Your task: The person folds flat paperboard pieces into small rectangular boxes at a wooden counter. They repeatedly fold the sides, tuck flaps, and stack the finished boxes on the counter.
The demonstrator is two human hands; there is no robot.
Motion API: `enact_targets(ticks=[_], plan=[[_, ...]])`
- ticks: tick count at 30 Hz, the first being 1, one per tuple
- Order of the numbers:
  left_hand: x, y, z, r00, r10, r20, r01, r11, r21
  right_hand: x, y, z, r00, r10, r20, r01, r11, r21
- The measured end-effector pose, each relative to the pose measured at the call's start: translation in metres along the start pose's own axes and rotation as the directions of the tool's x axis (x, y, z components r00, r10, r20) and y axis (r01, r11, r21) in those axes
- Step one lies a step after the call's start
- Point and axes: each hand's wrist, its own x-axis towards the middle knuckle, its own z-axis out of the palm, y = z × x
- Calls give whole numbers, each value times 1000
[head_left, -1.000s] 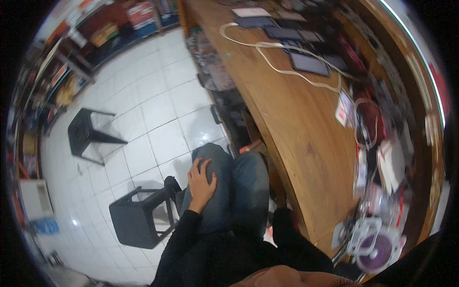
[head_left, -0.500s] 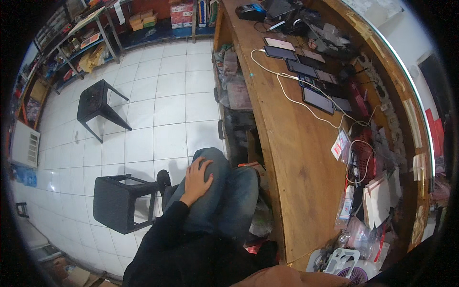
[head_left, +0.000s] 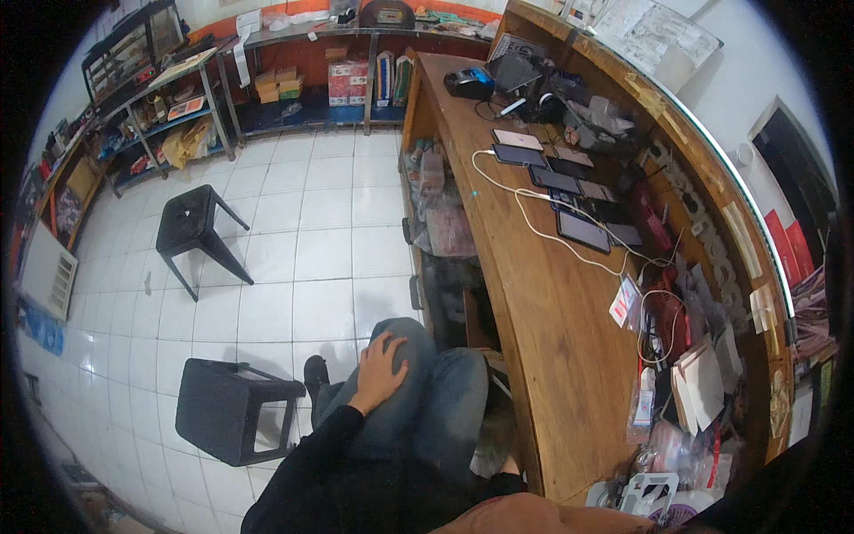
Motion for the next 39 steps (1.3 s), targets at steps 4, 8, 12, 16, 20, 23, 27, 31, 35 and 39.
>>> enact_targets(ticks=[4,8,12,16,20,23,27,31,35,39], plan=[[-1,8,-5,1000,8,11,-8,1000,-17,-1,9,-7,999,39,-35,-39,999,12],[-2,9,1,1000,22,-10,-22,1000,8,2,18,-19,993,89,-81,-87,996,30],[-1,10,0,999,44,-16,-44,999,24,2,24,-28,986,113,-126,-105,992,65],[-1,9,-2,1000,9,14,-8,998,-62,6,28,-18,986,110,-125,-98,990,99],[-1,-15,4,978,-177,-114,43,697,-716,-4,29,43,996,27,-83,-13,987,161],[25,-59,2,808,-489,-328,-175,332,-927,-27,38,82,993,-92,80,76,979,191],[59,-10,-92,715,4,-699,-529,656,-538,-67,19,88,979,52,198,-109,950,291],[58,2,-117,701,-147,-698,-515,573,-638,-103,28,72,834,365,413,-532,730,428],[56,-29,-95,808,-149,-571,-403,566,-719,-112,72,44,747,603,281,-664,656,359],[68,-80,-50,823,-284,-492,-476,128,-870,-130,52,69,772,570,281,-618,776,124]])
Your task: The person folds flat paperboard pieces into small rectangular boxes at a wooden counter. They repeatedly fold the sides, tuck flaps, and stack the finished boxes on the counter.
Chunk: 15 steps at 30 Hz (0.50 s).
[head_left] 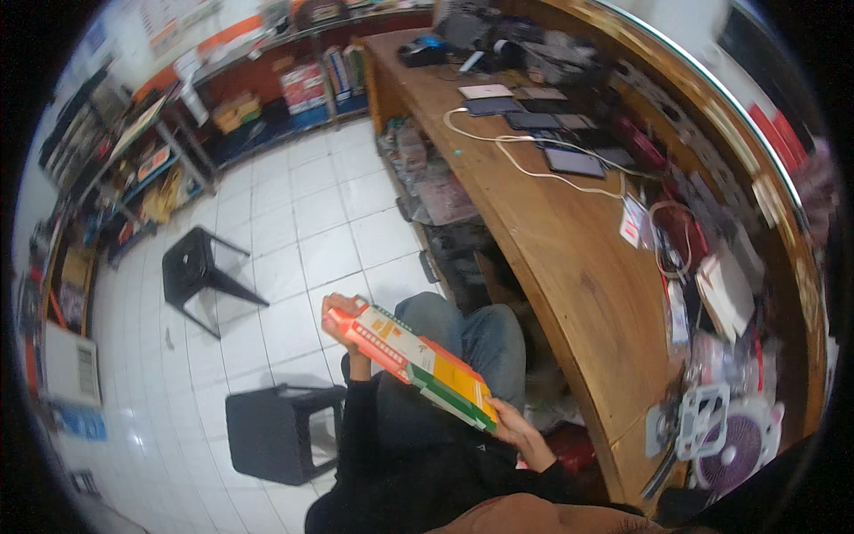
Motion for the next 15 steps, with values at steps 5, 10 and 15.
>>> enact_targets(ticks=[5,10,15], plan=[[7,3,-24,973,56,-224,2,968,250,-13,-27,-3,879,-455,146,222,118,-968],[11,6,1,971,-51,-233,72,994,82,-40,-32,25,602,-650,465,524,-118,-844],[17,35,58,981,135,-135,-77,926,369,-23,-31,44,501,-661,559,748,5,-664]])
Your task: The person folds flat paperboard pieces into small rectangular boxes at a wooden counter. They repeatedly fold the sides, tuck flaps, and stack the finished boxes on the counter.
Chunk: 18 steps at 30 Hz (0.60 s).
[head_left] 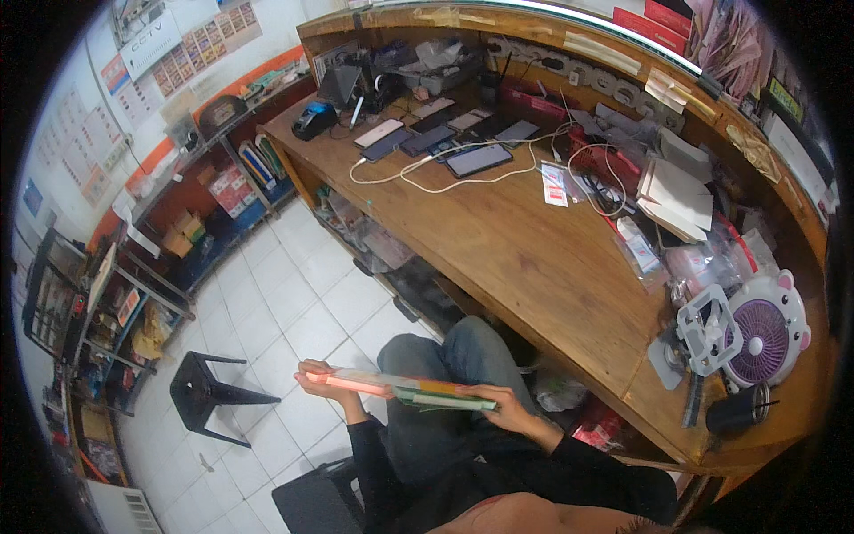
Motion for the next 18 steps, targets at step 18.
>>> enact_targets(ticks=[18], plan=[[-67,12,357,669,-57,741,107,994,-20,43,-98,-169,633,50,-772,-260,954,-152]])
